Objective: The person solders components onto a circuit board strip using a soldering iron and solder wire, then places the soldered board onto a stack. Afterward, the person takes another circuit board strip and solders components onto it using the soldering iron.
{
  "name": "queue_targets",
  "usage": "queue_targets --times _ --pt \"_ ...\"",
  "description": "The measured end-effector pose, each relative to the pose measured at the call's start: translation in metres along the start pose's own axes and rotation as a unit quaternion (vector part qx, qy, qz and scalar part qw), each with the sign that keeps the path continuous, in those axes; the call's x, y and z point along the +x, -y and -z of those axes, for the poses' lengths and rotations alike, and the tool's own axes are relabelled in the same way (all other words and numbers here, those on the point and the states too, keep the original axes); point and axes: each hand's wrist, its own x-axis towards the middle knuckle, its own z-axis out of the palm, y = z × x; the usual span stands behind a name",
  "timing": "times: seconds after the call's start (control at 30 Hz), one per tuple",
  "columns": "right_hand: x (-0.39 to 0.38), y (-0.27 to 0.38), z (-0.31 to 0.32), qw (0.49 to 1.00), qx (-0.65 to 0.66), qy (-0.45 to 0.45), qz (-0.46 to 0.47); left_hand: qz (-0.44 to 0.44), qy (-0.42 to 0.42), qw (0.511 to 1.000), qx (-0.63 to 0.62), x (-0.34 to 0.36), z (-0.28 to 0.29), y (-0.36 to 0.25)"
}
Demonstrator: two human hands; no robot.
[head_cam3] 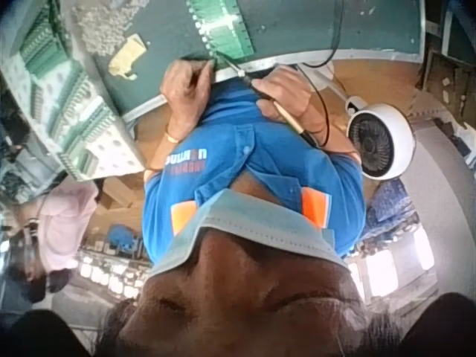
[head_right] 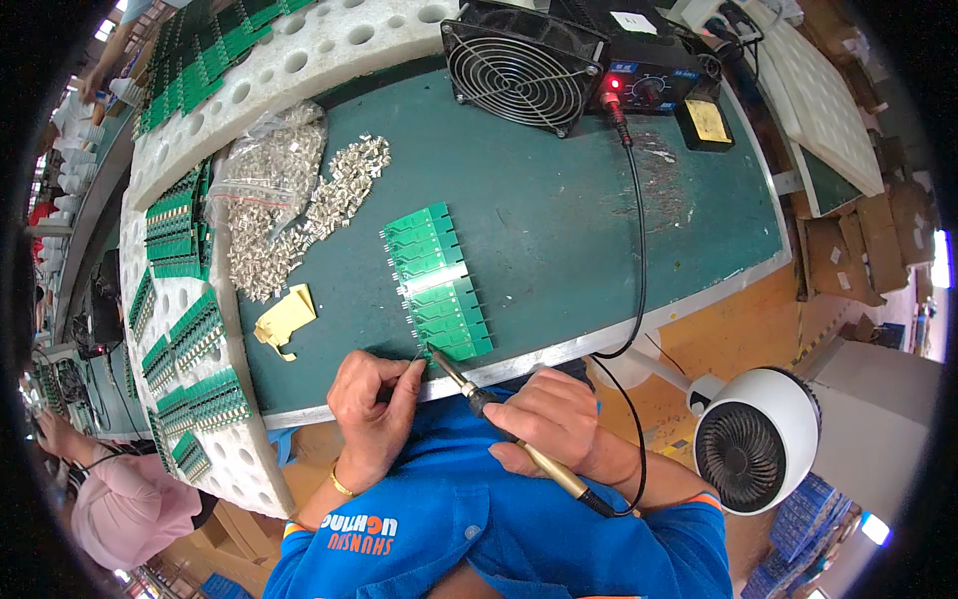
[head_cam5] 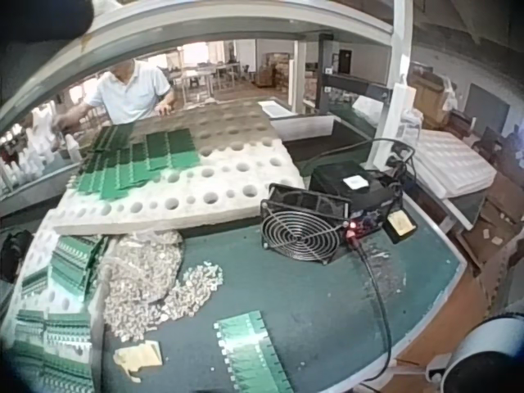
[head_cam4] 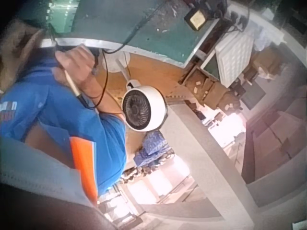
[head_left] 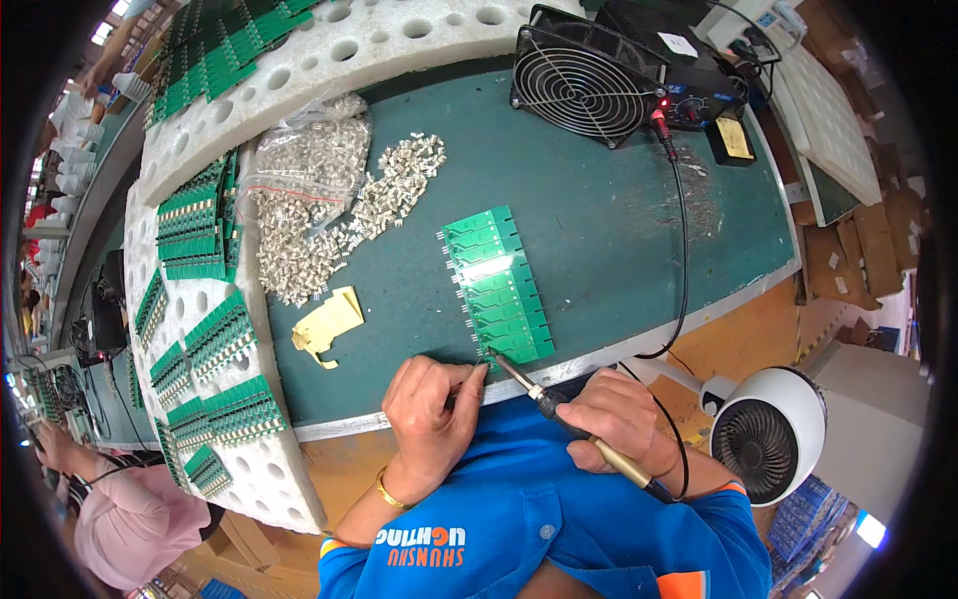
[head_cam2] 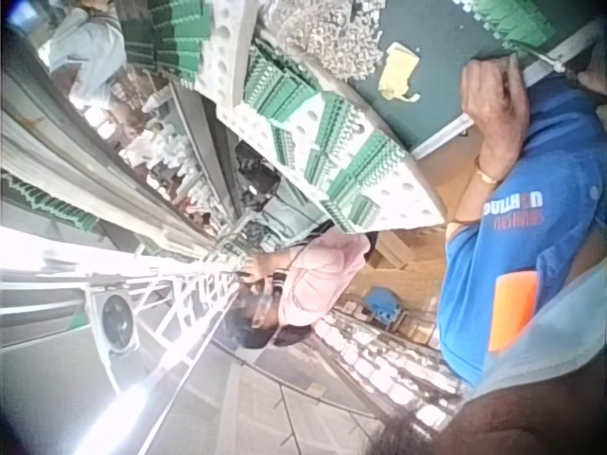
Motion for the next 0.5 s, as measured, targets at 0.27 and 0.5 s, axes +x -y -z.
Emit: queue_targets --times 0.27,0.5 --pt "0.0015 -0.0037 -0.0013 1.000 0.013 -0.012 -0.004 0.010 0.015 1.000 0.006 0.0017 0.0010 -0.0002" --pt "0.0033 -0.0039 -0.0017 1.000 0.018 -0.020 -0.002 0.011 0.012 1.000 0.004 0.0021 0.0009 -0.0004"
